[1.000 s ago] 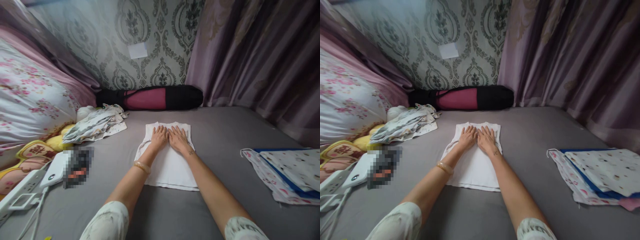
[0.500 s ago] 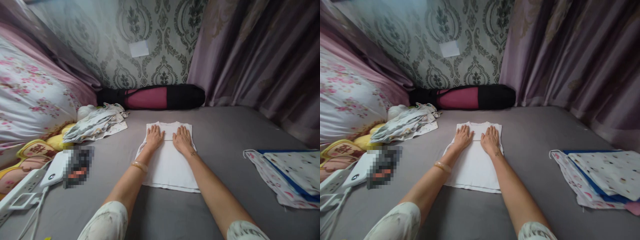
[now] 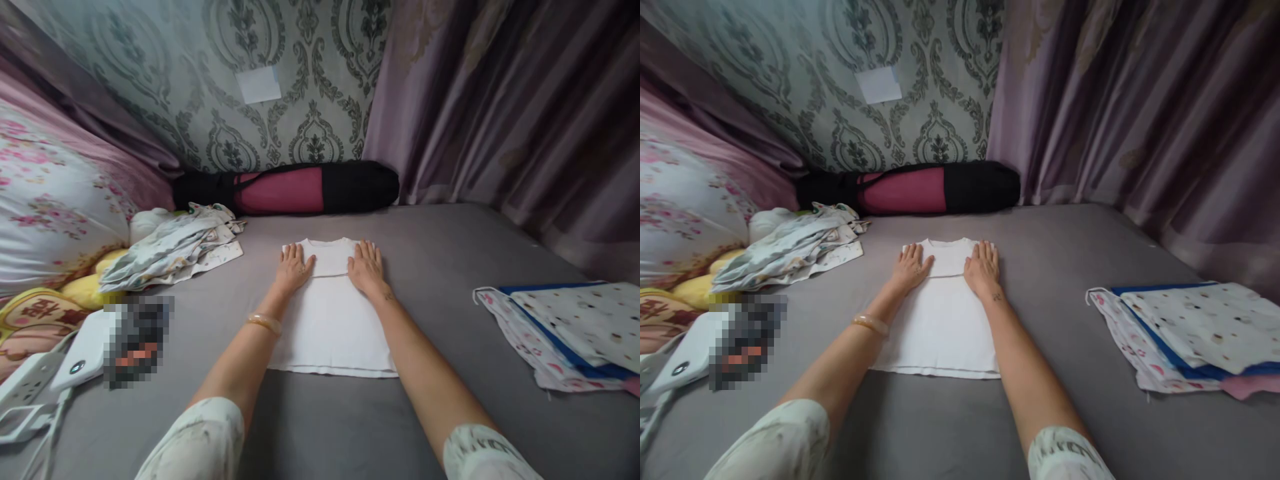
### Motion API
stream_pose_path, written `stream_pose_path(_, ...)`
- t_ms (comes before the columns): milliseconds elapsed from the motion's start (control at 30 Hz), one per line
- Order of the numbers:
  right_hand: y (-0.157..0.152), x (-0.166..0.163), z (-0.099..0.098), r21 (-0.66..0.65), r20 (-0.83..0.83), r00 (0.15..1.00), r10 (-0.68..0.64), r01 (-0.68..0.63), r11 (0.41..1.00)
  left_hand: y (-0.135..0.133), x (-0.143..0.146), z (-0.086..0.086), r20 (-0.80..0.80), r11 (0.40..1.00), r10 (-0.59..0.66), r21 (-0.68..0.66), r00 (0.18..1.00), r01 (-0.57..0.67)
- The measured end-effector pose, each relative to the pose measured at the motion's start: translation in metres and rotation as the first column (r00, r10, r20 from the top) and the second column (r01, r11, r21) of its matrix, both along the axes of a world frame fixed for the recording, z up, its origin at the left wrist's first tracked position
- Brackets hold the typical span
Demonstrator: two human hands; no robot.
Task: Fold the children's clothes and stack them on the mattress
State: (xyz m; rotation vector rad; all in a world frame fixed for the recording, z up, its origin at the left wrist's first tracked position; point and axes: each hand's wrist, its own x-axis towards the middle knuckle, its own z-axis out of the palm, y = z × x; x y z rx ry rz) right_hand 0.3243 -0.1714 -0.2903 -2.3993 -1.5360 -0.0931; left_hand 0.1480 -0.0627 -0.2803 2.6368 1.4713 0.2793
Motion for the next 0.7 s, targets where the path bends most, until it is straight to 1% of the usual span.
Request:
stream_pose_path(100,-0.001,0.006,-0.002,-0.039,-0.038,0.997,-0.069,0.067,0.997,0.003,0.003,-0.003,-0.035,0.994,0.032,-0.108,0.999,-0.036)
stream_pose_path(200,-0.001,0.007,-0.003,-0.064,-0.048,0.997,-0.061,0.057,0.996,0.004,0.003,-0.003,-0.038,0.988,0.044,-0.145,0.998,-0.049)
stream_pose_path(367,-0.001,0.005,-0.002,-0.067,-0.042,0.996,-0.073,0.070,0.995,0.005,-0.001,-0.003,-0.027,0.993,0.011,-0.116,1.000,-0.014)
stream_pose_path(433,-0.001,0.005,0.001,-0.085,-0.034,0.997,-0.076,0.072,0.994,0.001,-0.001,-0.001,-0.040,0.998,-0.001,-0.060,0.999,-0.002)
stream_pose_path(533,0.001,0.005,0.010,-0.171,-0.047,0.995,-0.083,0.074,0.982,-0.016,0.000,0.006,-0.065,0.997,0.002,0.077,0.998,0.003)
stream_pose_path(567,0.002,0.005,0.013,-0.198,-0.048,0.995,-0.089,0.078,0.977,-0.025,0.000,0.008,-0.073,0.995,0.000,0.098,0.997,0.007)
stream_pose_path(633,0.005,0.002,0.020,-0.194,-0.025,0.997,-0.075,0.068,0.979,-0.045,-0.005,0.011,-0.093,0.997,-0.017,0.076,0.996,0.024)
stream_pose_path(700,0.008,-0.004,0.024,-0.162,-0.005,1.000,-0.025,0.024,0.986,-0.067,-0.014,0.012,-0.112,0.998,-0.044,0.041,0.993,0.049)
